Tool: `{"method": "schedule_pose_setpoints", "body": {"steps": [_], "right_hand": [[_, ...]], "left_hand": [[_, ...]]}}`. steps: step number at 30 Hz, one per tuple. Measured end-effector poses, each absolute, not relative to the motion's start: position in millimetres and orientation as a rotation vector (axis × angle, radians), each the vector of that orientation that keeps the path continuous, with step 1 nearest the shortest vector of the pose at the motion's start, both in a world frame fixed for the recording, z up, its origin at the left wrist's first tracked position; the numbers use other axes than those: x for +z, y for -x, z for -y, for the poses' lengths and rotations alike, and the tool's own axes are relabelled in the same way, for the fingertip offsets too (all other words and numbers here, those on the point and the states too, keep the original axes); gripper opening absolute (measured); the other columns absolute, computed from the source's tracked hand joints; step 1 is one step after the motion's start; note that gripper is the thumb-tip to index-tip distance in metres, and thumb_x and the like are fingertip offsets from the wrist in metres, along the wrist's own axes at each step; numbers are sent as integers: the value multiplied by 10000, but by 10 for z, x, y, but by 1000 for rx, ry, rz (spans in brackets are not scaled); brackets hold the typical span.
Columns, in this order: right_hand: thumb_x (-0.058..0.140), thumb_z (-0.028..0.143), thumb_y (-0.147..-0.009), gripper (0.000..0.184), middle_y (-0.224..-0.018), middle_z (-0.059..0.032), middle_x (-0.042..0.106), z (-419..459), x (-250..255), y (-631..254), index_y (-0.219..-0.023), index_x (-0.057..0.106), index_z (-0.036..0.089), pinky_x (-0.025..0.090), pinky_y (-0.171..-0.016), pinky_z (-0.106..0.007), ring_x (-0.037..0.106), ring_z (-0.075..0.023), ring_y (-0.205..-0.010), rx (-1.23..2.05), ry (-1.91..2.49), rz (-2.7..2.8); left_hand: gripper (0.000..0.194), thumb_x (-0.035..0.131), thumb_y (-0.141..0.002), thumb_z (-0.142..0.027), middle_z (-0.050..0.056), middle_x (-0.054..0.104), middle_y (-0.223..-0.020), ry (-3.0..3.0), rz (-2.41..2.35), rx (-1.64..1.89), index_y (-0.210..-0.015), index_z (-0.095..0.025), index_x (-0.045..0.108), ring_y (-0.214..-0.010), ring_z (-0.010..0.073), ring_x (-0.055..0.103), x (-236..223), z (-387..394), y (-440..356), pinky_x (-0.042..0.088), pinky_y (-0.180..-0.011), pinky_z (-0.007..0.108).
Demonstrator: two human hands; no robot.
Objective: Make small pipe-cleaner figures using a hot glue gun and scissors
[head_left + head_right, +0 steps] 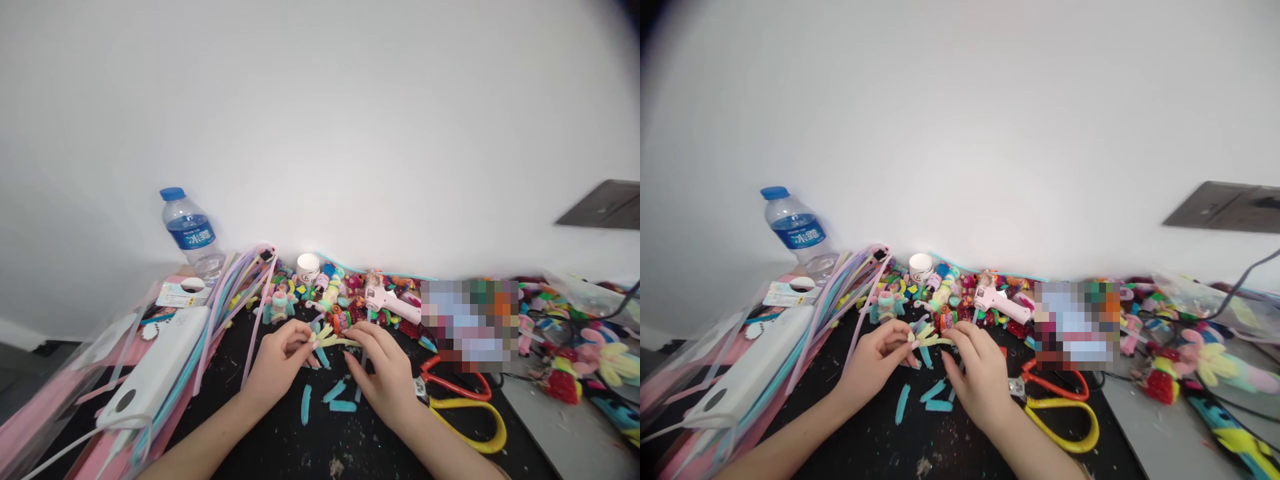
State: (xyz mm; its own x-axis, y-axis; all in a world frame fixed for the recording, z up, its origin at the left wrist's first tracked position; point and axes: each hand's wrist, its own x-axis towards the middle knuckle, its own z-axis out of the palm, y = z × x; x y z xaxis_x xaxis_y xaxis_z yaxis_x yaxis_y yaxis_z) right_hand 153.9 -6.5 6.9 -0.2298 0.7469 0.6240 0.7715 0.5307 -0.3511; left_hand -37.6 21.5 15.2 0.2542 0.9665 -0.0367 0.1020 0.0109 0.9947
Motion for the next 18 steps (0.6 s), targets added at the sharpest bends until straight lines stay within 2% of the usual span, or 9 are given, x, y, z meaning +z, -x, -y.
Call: {"method": "schedule_pose_setpoints", "body": {"steps": [4,11,18], "right_hand": [[519,178,-854,246,-1029,-66,671,59,79,-1539,-1090,576,218,502,-758,-343,621,-204,-910,-21,1238,2056],[487,173,-879,182,-901,-42,704,54,92,-1525,-973,637,216,466,-623,-316,593,-173,-694,37,1250,2063],[523,142,-859,164,-864,-31,702,63,121,-1529,-941,651,205,438,-614,-304,536,-164,-674,21,1206,2028]], "left_hand": [[83,568,-773,-238,-26,630,-598,-1361,-1115,951,-793,-198,498,-554,162,648,136,-186,375,502,-576,263],[76,564,-771,-226,-43,620,-574,-1328,-1105,962,-793,-202,495,-538,157,648,103,-176,391,487,-564,253],[86,562,-785,-236,-47,601,-569,-1302,-1101,967,-779,-195,486,-537,144,637,129,-190,412,467,-558,238]]}}
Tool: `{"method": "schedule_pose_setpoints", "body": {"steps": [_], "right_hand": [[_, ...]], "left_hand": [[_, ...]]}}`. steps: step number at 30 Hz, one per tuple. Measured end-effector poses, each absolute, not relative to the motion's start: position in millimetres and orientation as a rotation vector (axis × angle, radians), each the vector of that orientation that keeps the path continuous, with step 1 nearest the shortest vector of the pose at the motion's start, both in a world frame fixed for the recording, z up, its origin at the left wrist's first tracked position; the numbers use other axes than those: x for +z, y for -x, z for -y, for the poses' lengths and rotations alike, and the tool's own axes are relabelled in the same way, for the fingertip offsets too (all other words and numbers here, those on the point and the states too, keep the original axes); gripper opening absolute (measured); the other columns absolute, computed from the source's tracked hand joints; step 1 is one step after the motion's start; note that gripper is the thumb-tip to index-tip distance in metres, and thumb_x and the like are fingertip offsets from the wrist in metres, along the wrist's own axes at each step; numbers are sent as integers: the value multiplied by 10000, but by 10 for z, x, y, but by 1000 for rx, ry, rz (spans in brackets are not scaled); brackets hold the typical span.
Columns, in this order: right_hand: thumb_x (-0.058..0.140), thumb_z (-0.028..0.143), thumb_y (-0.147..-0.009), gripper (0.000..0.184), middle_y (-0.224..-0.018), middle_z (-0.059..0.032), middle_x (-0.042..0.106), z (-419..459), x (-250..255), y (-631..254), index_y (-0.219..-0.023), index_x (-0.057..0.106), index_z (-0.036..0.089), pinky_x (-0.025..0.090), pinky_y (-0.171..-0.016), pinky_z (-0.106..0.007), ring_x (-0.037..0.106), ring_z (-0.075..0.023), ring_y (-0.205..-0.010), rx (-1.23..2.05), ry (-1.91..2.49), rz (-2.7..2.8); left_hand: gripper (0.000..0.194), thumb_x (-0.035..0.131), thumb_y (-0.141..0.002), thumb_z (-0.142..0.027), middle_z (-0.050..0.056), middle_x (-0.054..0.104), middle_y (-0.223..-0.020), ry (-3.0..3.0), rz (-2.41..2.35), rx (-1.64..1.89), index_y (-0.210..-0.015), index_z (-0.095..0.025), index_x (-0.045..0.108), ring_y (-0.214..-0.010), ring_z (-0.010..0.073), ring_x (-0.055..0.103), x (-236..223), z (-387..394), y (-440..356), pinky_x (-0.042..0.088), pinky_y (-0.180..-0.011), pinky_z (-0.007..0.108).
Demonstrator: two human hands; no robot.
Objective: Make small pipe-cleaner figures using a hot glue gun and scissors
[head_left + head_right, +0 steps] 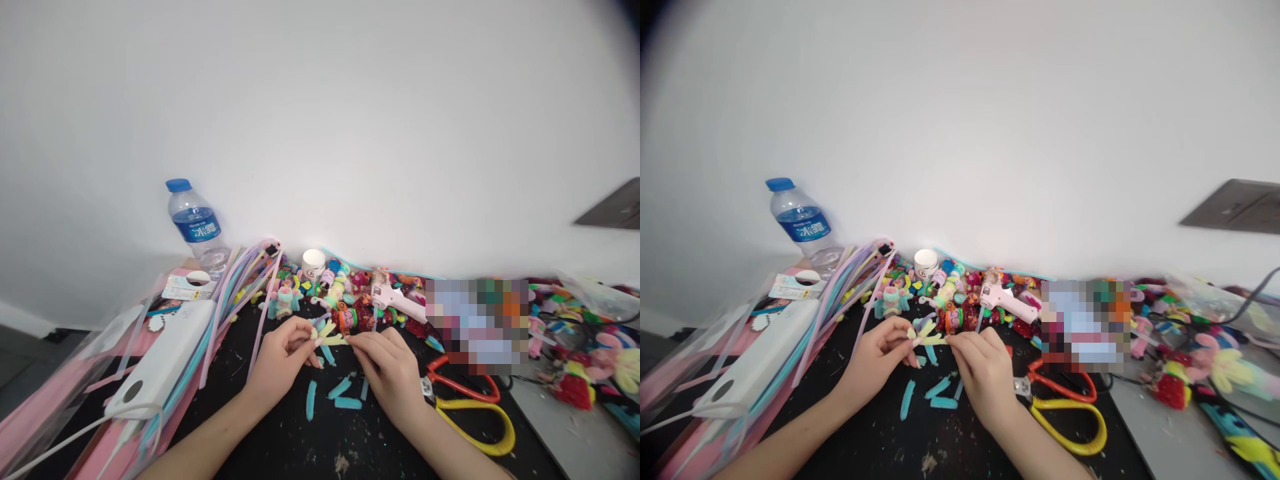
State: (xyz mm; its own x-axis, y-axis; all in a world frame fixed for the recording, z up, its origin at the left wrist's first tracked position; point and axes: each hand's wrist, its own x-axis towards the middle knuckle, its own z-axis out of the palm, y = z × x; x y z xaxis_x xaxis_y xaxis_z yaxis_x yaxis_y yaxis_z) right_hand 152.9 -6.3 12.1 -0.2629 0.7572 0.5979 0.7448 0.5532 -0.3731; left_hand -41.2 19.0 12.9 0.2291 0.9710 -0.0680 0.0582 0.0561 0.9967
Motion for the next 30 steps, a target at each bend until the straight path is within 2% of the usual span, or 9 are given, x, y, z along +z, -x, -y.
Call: {"method": "schedule_pose_setpoints", "body": {"steps": [10,15,20,30], "right_hand": [[559,89,-825,216,-883,-31,704,50,131,-1546,-978,663,202,411,-656,-319,465,-179,-721,-15,1172,1967],[548,97,-834,224,-902,-30,699,61,108,-1543,-984,669,210,385,-693,-334,459,-192,-766,-17,1199,1955],[539,92,-839,240,-941,-28,689,59,95,-1546,-1001,665,216,388,-734,-344,461,-202,-816,2,1203,1962],[525,63,-834,255,-956,-36,680,49,91,-1561,-1001,650,210,395,-766,-369,470,-213,-859,5,1175,1972]], "left_hand": [[179,589,-791,-303,-45,596,-615,-1202,-1102,1061,-833,-185,461,-523,129,622,114,-243,428,461,-531,228],[235,566,-806,-323,-15,628,-676,-1228,-1139,1074,-972,-170,498,-548,147,634,90,-243,441,483,-545,252],[233,547,-810,-319,15,635,-722,-1283,-1194,1048,-960,-141,566,-565,154,640,91,-238,436,485,-554,259],[246,503,-838,-306,2,633,-589,-1342,-1225,1035,-986,-133,595,-549,153,619,84,-241,465,477,-565,251]]}}
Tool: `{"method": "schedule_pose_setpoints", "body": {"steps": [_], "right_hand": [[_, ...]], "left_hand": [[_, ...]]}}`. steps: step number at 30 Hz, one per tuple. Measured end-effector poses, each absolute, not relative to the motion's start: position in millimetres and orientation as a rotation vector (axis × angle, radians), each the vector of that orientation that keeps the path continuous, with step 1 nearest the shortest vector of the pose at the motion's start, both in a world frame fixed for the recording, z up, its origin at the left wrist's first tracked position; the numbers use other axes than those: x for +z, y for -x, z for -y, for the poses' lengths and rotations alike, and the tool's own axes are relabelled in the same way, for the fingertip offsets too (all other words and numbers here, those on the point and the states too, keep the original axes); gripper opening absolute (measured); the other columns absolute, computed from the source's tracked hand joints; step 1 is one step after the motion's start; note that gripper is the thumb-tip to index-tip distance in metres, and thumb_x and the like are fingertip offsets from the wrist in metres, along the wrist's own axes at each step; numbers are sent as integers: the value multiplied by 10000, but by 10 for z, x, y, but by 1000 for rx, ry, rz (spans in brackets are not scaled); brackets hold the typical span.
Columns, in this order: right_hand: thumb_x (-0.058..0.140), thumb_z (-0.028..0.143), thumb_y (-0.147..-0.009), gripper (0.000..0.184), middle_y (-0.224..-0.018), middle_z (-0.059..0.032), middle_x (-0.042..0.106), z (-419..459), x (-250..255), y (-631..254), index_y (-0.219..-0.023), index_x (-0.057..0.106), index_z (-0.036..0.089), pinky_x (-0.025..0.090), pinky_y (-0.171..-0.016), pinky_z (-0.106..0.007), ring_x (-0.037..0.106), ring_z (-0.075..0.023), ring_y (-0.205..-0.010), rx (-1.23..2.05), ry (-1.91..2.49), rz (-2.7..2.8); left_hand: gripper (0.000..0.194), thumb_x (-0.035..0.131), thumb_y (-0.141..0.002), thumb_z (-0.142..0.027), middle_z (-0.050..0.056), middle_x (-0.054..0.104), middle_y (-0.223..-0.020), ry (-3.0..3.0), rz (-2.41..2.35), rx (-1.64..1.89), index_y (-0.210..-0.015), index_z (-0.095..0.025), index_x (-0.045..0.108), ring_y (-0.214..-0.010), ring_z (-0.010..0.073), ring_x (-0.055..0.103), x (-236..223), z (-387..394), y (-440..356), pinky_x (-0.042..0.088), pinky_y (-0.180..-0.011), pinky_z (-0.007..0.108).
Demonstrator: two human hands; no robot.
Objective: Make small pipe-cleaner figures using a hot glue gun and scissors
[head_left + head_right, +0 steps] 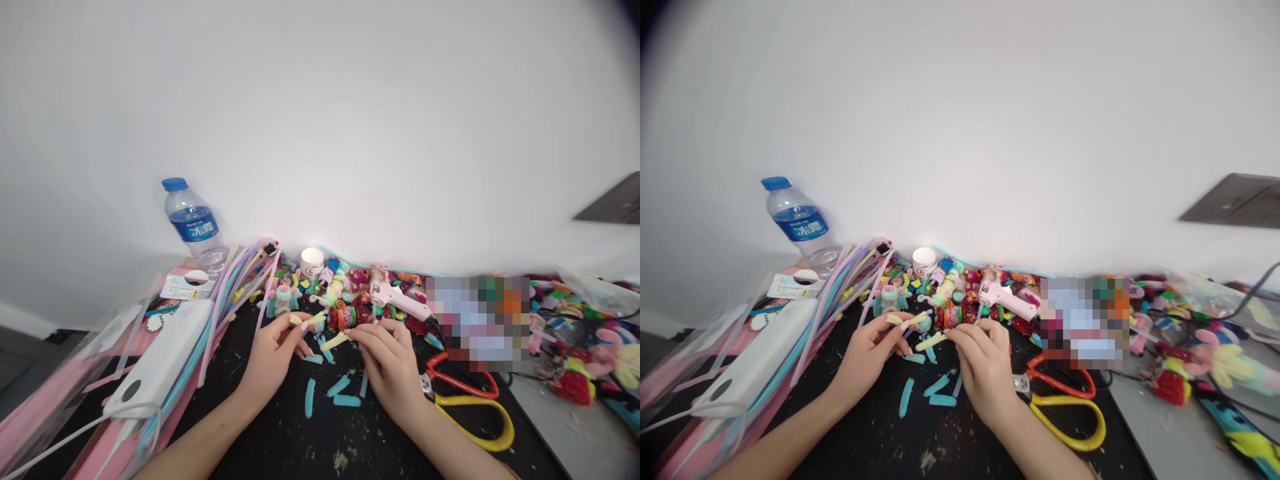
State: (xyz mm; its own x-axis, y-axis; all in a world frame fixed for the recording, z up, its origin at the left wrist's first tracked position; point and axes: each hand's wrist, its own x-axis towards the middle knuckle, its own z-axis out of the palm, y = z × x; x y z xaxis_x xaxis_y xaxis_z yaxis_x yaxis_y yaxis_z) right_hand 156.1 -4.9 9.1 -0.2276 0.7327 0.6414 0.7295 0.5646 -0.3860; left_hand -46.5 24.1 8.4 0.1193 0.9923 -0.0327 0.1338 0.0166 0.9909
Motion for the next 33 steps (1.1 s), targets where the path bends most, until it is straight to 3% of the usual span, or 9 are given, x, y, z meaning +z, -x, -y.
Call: {"method": "schedule_pose_setpoints", "body": {"steps": [5,9,16,23,28,33], "right_hand": [[518,56,-835,244,-949,-47,684,49,104,-1571,-989,643,199,378,-779,-393,473,-222,-877,-48,1179,1930],[506,60,-835,246,-954,-50,682,55,117,-1573,-987,641,198,367,-796,-411,476,-231,-902,-53,1197,1928],[513,69,-825,245,-949,-49,676,62,132,-1571,-978,648,205,361,-799,-413,477,-235,-912,-57,1213,1929],[526,88,-830,236,-935,-40,679,66,144,-1563,-977,658,217,356,-791,-389,482,-222,-888,-74,1226,1933],[532,112,-842,225,-926,-28,687,91,178,-1536,-975,669,229,342,-775,-368,487,-208,-866,-115,1194,1991],[525,137,-863,208,-912,-3,704,118,199,-1503,-974,669,238,339,-750,-344,495,-181,-826,-127,1095,2047]], "left_hand": [[239,503,-836,-300,-2,628,-601,-1366,-1255,1041,-979,-142,610,-554,144,608,94,-247,470,471,-571,240],[221,507,-833,-288,22,628,-757,-1416,-1246,1052,-961,-146,618,-531,114,577,95,-241,463,463,-554,234],[153,487,-845,-238,16,506,-805,-1662,-1100,983,-874,-165,618,-543,92,491,70,-194,464,403,-482,214],[237,462,-843,-192,68,453,-1075,-1832,-1127,1025,-1046,-195,585,-613,88,481,122,-145,519,416,-553,235],[197,519,-837,-255,61,513,-1019,-1954,-1151,1007,-993,-196,624,-539,77,413,139,-134,502,400,-549,248],[196,503,-855,-232,52,605,-821,-2009,-987,890,-884,-193,694,-688,142,548,127,-141,456,437,-640,250]]}}
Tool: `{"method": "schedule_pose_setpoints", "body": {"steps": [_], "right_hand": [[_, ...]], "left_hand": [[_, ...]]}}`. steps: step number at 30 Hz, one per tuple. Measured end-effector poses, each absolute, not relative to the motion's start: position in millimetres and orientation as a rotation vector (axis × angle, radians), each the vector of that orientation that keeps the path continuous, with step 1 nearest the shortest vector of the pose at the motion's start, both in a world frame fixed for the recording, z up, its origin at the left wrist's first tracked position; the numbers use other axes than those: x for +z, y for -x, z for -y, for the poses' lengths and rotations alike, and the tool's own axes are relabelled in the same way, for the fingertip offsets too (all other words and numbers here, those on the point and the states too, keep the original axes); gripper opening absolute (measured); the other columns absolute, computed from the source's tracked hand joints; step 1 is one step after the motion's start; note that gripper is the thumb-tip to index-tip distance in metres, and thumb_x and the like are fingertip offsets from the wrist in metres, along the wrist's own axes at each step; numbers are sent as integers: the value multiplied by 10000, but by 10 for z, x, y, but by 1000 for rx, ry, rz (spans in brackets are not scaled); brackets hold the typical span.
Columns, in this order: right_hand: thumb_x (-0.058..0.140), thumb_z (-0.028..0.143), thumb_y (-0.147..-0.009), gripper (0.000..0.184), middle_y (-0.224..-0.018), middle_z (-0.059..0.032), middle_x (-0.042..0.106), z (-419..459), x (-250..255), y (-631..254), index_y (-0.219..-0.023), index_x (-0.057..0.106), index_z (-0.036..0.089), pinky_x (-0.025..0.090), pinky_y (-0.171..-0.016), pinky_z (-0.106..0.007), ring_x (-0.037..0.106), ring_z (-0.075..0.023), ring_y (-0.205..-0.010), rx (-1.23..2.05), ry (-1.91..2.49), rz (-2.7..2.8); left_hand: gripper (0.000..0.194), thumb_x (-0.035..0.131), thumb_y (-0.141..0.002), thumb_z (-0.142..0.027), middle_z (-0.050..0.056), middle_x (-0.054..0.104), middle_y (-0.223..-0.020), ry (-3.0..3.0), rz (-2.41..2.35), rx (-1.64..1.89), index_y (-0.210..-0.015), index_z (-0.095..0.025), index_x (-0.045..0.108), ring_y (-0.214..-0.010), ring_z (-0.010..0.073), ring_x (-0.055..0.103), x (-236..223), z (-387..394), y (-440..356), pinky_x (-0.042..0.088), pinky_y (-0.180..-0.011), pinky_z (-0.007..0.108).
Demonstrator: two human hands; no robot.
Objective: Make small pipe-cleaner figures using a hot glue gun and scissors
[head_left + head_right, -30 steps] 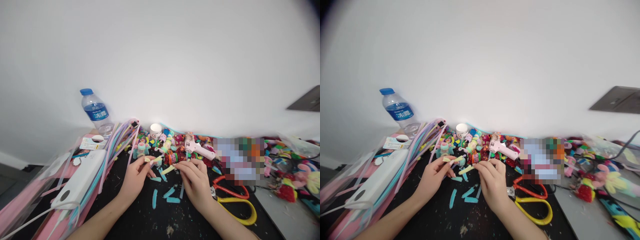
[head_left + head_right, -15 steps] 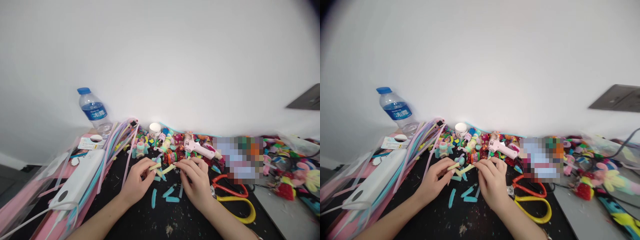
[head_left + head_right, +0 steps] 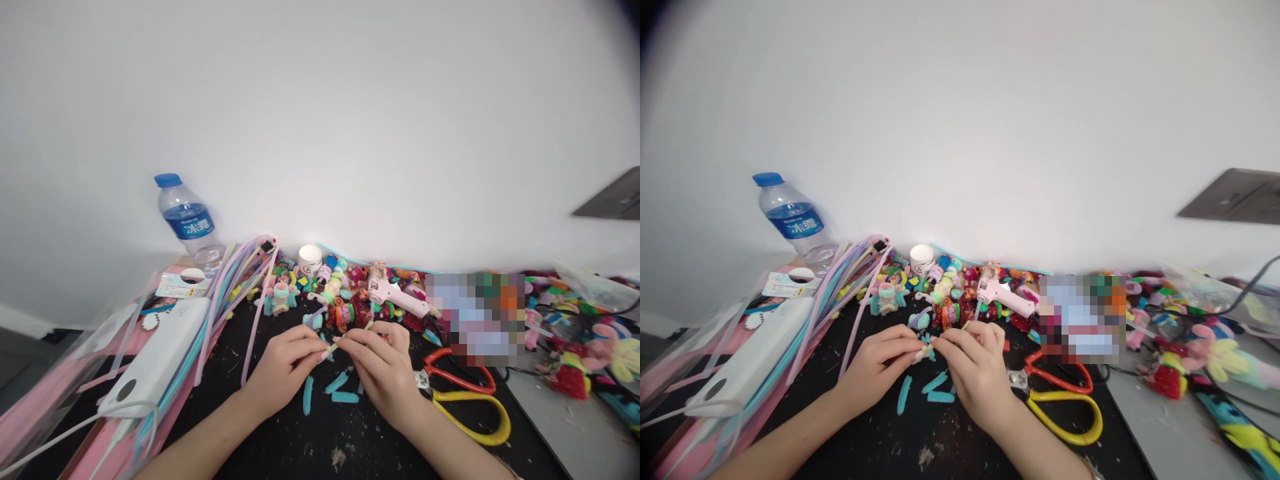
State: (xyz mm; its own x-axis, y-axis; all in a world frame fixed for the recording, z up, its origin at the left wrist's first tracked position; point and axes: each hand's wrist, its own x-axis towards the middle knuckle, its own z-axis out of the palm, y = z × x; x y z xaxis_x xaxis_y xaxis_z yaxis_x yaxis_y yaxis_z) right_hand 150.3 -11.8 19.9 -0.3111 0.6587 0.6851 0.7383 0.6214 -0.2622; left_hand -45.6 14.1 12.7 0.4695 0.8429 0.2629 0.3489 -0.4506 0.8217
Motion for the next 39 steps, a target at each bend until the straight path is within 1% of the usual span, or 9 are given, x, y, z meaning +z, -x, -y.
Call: {"method": "schedule_pose_setpoints", "body": {"steps": [5,11,17,22,26,29,31,35,39], "right_hand": [[542,172,-870,175,-901,-7,709,108,188,-1502,-972,671,234,349,-739,-337,506,-175,-809,-125,1103,2038],[530,137,-871,188,-905,-25,697,141,183,-1508,-995,654,206,362,-720,-335,491,-183,-799,-98,1024,2085],[562,121,-846,198,-916,-30,687,176,149,-1488,-1009,632,210,385,-727,-345,515,-191,-819,-57,1005,2086],[517,81,-826,299,-1015,-102,619,105,247,-1575,-1108,555,173,430,-782,-361,554,-214,-932,-100,1027,2044],[479,156,-835,134,-808,-54,643,30,523,-1927,-915,580,194,455,-644,-301,598,-189,-738,42,1402,2129],[533,119,-719,116,-599,-4,604,98,592,-2356,-655,554,214,367,-468,-252,549,-161,-514,221,1810,2306],[565,72,-604,170,-666,-25,640,207,503,-2629,-691,589,216,385,-509,-258,600,-195,-599,263,1936,2359],[558,27,-482,498,-874,-80,686,403,234,-2901,-938,611,220,422,-590,-287,641,-269,-782,247,2093,2303],[534,36,-526,336,-723,-39,660,455,220,-2835,-800,602,218,352,-511,-252,599,-201,-611,348,2146,2323]], "left_hand": [[195,519,-843,-219,58,627,-824,-1967,-983,873,-880,-197,709,-740,164,577,119,-154,431,447,-675,257],[169,568,-805,-256,35,572,-730,-1752,-974,785,-765,-170,708,-558,119,530,126,-145,409,424,-509,222],[138,620,-754,-247,12,525,-719,-1546,-885,725,-675,-139,653,-515,95,515,121,-142,399,436,-496,215],[167,609,-765,-283,-1,513,-725,-1506,-958,886,-677,-140,611,-512,80,487,103,-193,416,397,-481,203],[181,597,-777,-314,-38,496,-561,-1364,-1074,970,-697,-153,581,-451,80,461,102,-243,438,380,-459,198],[214,578,-793,-351,-44,506,-447,-1275,-1100,958,-721,-151,599,-422,94,483,111,-254,444,402,-463,202],[231,588,-785,-362,-26,550,-466,-1225,-1089,945,-726,-142,619,-435,102,516,114,-253,440,419,-468,203],[225,632,-754,-348,-18,575,-487,-1139,-1100,962,-792,-129,667,-463,103,530,95,-259,428,431,-478,198],[263,615,-766,-333,-13,578,-524,-1135,-1100,996,-909,-127,695,-507,104,517,76,-272,429,436,-506,204]]}}
